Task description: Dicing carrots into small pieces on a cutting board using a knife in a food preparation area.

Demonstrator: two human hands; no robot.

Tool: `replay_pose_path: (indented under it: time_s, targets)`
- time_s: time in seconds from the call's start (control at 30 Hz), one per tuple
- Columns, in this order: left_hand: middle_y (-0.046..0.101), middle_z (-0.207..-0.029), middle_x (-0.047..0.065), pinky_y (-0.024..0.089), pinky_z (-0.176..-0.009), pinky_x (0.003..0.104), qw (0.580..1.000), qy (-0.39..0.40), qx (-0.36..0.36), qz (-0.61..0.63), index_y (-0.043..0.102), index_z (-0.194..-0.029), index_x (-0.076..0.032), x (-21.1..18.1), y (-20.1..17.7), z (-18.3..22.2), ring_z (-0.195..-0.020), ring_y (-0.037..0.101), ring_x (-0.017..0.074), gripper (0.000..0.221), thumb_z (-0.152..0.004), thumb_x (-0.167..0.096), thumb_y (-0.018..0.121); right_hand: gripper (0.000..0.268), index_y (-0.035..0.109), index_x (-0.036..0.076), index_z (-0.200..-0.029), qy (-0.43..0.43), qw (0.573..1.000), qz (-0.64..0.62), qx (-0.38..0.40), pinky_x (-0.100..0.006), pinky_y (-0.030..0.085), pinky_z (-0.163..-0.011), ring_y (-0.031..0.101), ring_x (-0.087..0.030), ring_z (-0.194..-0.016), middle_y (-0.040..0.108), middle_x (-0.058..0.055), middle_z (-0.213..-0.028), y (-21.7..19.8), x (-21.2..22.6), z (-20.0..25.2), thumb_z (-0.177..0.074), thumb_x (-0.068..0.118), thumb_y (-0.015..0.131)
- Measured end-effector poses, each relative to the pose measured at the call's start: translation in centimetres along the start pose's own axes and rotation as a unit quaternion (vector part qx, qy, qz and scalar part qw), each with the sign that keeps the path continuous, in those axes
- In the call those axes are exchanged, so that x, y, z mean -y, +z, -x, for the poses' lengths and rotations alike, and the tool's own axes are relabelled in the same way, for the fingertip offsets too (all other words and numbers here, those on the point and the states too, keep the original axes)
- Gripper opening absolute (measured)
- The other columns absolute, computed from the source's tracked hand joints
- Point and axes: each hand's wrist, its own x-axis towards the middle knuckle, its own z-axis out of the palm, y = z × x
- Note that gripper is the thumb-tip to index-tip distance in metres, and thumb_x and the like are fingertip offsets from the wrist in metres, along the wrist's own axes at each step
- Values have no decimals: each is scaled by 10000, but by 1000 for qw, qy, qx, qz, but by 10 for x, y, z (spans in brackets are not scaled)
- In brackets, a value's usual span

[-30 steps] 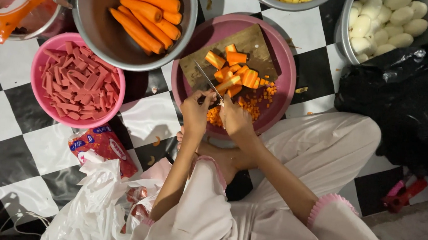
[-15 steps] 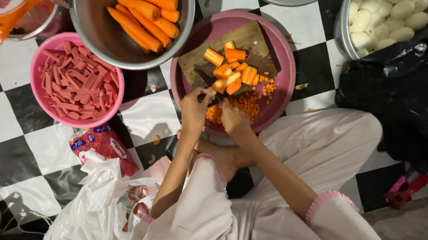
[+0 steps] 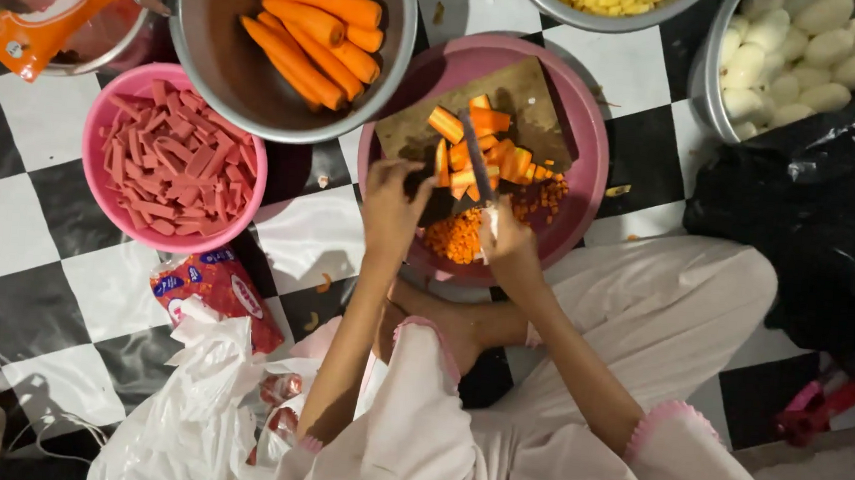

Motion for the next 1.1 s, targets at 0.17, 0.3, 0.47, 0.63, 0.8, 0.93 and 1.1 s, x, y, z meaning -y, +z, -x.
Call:
replay_pose_path:
  time_s: [0.17,0.3,0.47,0.63,0.8,0.93,1.1]
  targets:
    - [522,-1371,161,542,-991,562,977,-76,188,-60,515,-1339,-196,5,42,-23,-1153,660,438,531,-906,-410,736,312,630,-98,-1151,-190,956,214,-65,-318,511,-424,676,-309,-538,684,-291,-915,6,-33,15,-889,29,741]
    - [696,-1173,201,549,-954,520,979,-112,158,72,620,-1265,-114,10,16,-12,-1097,690,435,383,-918,-263,685,347,642,-102,-1190,-120,969,215,-3,-362,539,-458,690,-325,-535,691,-250,-848,-5,-22,24,-931,117,712]
    - [681,-1199,251,528,-991,528,955,-152,92,237,595,-1262,-61,4,-2,34,-1154,661,458,471,-906,-322,759,456,606,19,-1356,104,990,-30,87,-457,537,-523,720,-411,-672,700,-241,-733,16,10,31,-1003,309,592]
    - [656,-1268,283,524,-1014,568,975,-128,43,175,513,-1399,-143,-18,-20,52,-1198,621,485,483,-960,-164,714,404,552,64,-1347,139,972,17,188,-476,587,-584,744,-385,-708,737,-216,-849,53,14,37,-1029,312,546]
    - [731,-1159,173,626,-846,424,986,-87,49,137,678,-1271,-141,-15,-22,53,-1021,737,346,260,-1043,-258,636,404,464,223,-1419,208,923,84,314,-523,599,-715,746,-412,-823,726,-165,-962,54,16,23,-1049,386,467]
    - [723,-1152,165,646,-723,396,974,-126,66,177,721,-1201,-103,-12,-23,54,-822,770,292,322,-1026,-367,662,414,436,274,-1445,214,909,98,345,-537,589,-762,741,-432,-866,721,-167,-1006,39,20,19,-1046,387,441]
    - [765,-1042,141,593,-856,400,943,-240,64,222,791,-1081,-158,-8,-15,54,-971,753,302,284,-888,-363,829,376,543,155,-1362,186,938,80,282,-513,618,-661,742,-427,-746,712,-185,-837,24,33,19,-1026,318,503]
